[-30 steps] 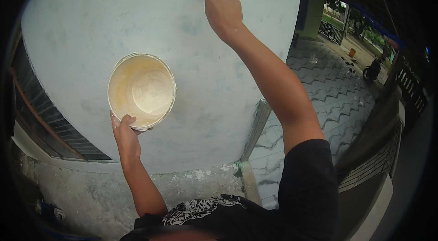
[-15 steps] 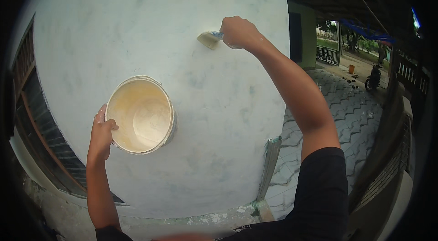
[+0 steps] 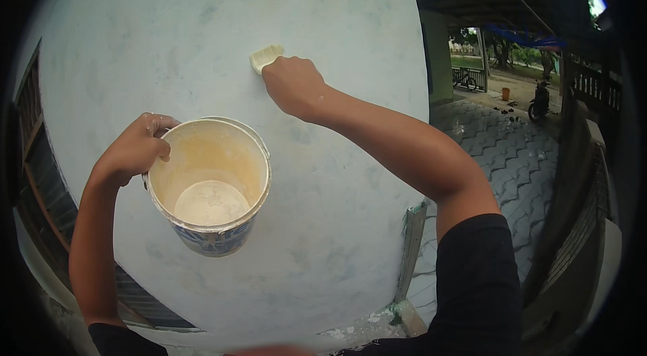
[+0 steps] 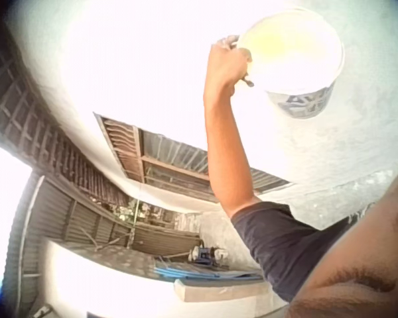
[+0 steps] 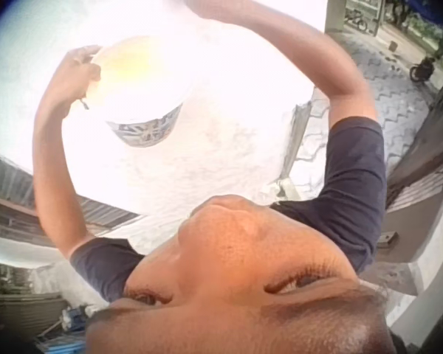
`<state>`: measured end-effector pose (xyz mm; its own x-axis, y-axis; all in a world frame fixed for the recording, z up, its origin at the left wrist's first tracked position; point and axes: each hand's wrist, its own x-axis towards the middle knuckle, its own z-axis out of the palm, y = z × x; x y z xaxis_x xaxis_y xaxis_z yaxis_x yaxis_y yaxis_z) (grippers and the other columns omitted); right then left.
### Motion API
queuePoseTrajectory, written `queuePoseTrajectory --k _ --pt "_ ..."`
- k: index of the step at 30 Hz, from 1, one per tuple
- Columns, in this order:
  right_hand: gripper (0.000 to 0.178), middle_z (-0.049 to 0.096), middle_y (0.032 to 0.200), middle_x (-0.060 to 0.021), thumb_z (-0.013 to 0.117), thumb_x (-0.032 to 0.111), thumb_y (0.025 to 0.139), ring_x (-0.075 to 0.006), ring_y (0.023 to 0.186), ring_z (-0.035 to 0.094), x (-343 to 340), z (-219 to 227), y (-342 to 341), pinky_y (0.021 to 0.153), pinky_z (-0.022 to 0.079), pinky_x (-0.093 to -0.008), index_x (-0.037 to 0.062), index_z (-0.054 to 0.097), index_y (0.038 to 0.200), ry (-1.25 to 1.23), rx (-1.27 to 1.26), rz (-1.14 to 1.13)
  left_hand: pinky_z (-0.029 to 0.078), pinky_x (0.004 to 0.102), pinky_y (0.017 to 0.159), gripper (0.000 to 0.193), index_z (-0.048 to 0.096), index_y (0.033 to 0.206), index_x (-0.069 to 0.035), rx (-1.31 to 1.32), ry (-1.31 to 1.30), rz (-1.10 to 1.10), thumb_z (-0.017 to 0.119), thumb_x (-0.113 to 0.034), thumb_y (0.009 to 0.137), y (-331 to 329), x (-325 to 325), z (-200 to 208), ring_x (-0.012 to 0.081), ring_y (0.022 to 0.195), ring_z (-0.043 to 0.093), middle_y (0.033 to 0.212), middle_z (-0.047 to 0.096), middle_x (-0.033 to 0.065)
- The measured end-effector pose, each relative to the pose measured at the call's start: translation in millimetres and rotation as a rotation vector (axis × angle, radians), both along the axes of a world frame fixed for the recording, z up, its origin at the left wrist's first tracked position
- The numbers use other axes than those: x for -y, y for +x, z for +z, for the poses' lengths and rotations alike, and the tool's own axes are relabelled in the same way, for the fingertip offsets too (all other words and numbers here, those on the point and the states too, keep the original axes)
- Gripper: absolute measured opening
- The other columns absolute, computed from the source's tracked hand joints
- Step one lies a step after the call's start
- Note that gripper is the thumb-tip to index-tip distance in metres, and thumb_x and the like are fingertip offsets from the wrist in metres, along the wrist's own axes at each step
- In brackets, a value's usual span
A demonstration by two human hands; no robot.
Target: Painting an exterior wall using a brush and a bucket of paint.
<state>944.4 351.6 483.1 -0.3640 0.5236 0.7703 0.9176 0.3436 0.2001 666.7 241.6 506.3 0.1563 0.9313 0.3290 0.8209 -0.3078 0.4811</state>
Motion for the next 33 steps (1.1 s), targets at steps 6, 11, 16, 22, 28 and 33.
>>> queuePoseTrajectory --k 6,11,16,22,28,33 --pt "0.023 0.071 0.079 -0.0192 0.069 0.006 0.087 -0.0298 0.061 0.056 -13 50 37 0.061 0.049 -0.0433 -0.003 0.079 0.105 -0.309 -0.111 0.081 0.051 0.0312 0.055 0.057 0.07 0.116 0.012 -0.071 -0.015 -0.036 0.057 0.002 0.061 -13 -21 18 0.0188 0.065 0.063 0.089 0.074 0.0189" --pt "0.039 0.069 0.079 -0.0119 0.067 0.004 0.081 -0.0177 0.058 0.053 -31 137 137 0.048 0.039 -0.0339 0.0002 0.078 0.119 -0.164 -0.431 -0.074 0.051 0.031 0.055 0.058 0.07 0.117 0.012 -0.092 0.024 -0.077 0.057 0.002 0.061 -4 -27 26 0.0193 0.066 0.065 0.09 0.075 0.0198" --pt "0.014 0.073 0.09 -0.0262 0.062 0.002 0.085 -0.0425 0.081 0.073 -27 154 118 0.07 0.059 -0.0488 -0.0075 0.07 0.091 0.412 -0.285 -0.404 0.052 0.0318 0.053 0.058 0.07 0.115 0.014 -0.05 0.079 -0.05 0.055 0.004 0.06 5 -21 30 0.019 0.062 0.063 0.089 0.074 0.0214" --pt "0.009 0.067 0.076 -0.0264 0.059 -0.006 0.079 -0.0402 0.066 0.069 -41 25 6 0.059 0.057 -0.0485 -0.0085 0.067 0.077 0.305 0.006 -0.077 0.057 0.0333 0.06 0.062 0.07 0.118 0.012 -0.088 0.088 -0.042 0.06 0.002 0.058 0 -17 33 0.0232 0.073 0.07 0.093 0.075 0.0219" --pt "0.009 0.064 0.071 -0.0261 0.056 -0.006 0.077 -0.0388 0.06 0.063 9 -17 -31 0.054 0.05 -0.0472 -0.0089 0.064 0.075 -0.317 0.184 0.219 0.059 0.0326 0.075 0.062 0.073 0.117 0.009 -0.229 -0.008 -0.053 0.06 0.006 0.057 -14 -11 44 0.0227 0.08 0.072 0.098 0.077 0.0188" --pt "0.013 0.058 0.064 -0.0241 0.06 0.003 0.08 -0.0306 0.053 0.046 -27 102 25 0.052 0.037 -0.0473 -0.0085 0.065 0.077 -0.169 -0.121 0.145 0.059 0.0335 0.079 0.063 0.074 0.118 0.008 -0.308 -0.008 -0.076 0.062 0.006 0.057 -32 -14 51 0.023 0.082 0.072 0.099 0.078 0.0185"
